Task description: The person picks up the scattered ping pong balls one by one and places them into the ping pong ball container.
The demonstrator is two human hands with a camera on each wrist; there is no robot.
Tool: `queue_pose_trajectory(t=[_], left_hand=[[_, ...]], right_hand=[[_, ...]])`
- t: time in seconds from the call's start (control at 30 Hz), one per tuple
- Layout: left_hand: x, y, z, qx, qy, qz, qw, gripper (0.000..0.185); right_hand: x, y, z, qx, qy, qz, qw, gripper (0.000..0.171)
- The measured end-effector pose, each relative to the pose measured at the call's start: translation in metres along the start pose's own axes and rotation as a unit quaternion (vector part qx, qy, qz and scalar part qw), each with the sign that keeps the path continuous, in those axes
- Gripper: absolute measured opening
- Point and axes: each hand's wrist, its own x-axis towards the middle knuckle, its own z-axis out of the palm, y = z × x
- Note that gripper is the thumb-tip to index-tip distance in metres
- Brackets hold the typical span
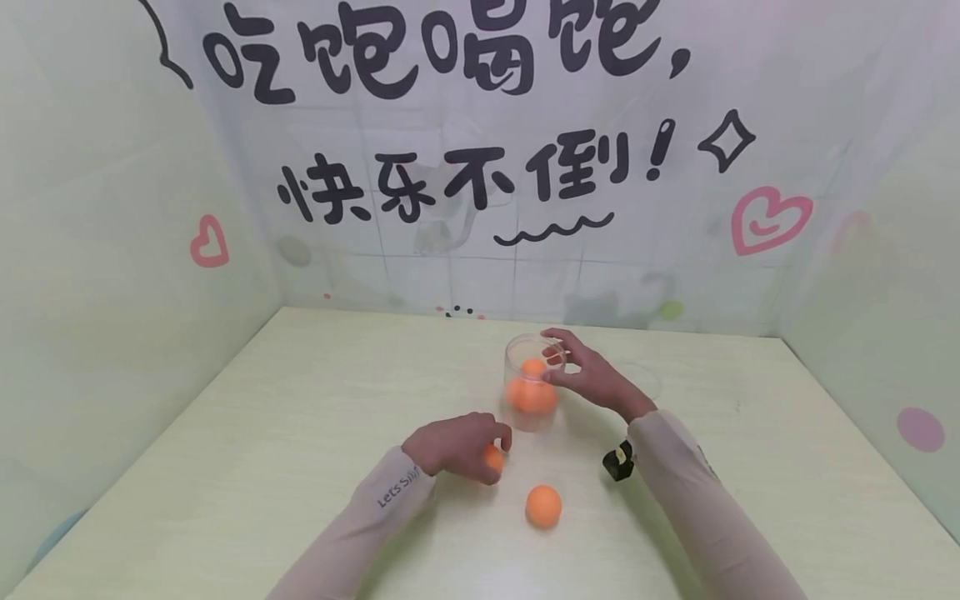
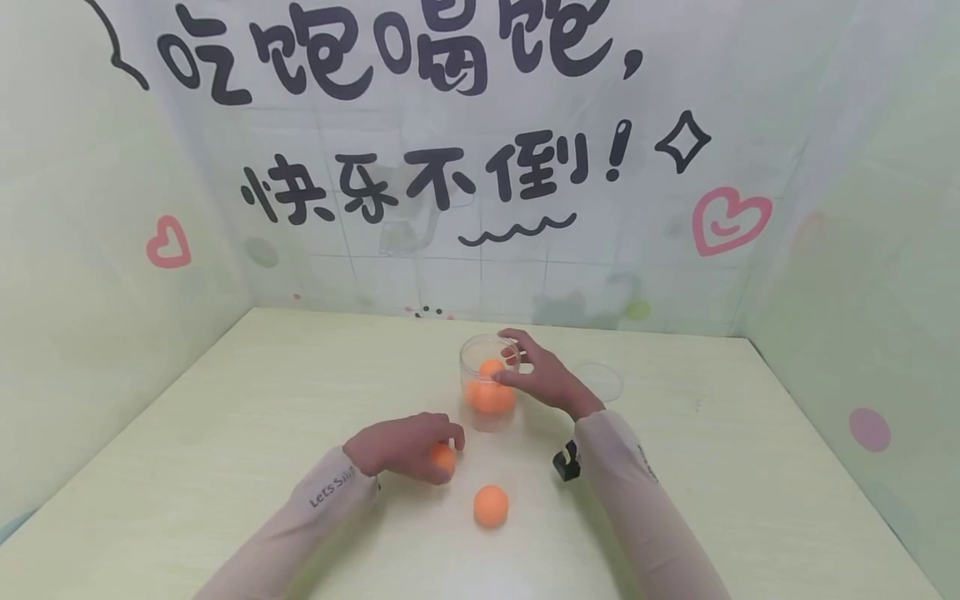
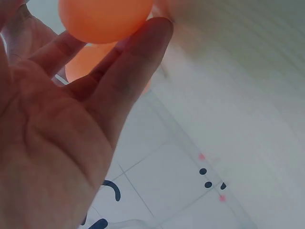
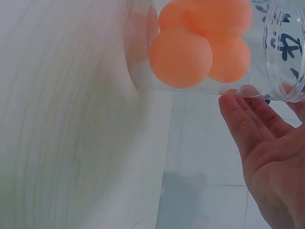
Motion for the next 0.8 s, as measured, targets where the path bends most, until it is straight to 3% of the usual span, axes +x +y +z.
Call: queue_pose_trajectory(t=[0.37, 0.6, 0.8], left_hand=[[0.001, 0.002, -0.003, -0.012, 0.002, 0.015, 0.9998, 0.015], [0.007, -0.006, -0.001, -0.035, 0.005, 0.025, 0.9991, 0.013], [0.015, -0.014, -0.002, -0.036, 0.031, 0.014, 0.9988, 0.016]], right_hand=[[-0.001, 0.000, -0.002, 0.002, 0.011, 0.001, 1.000, 0.064], [0.000, 0.001, -0.001, 0.013, 0.001, 0.004, 1.000, 0.064], [0.000, 0.001, 0.000, 0.026, -0.005, 0.008, 1.000, 0.063]])
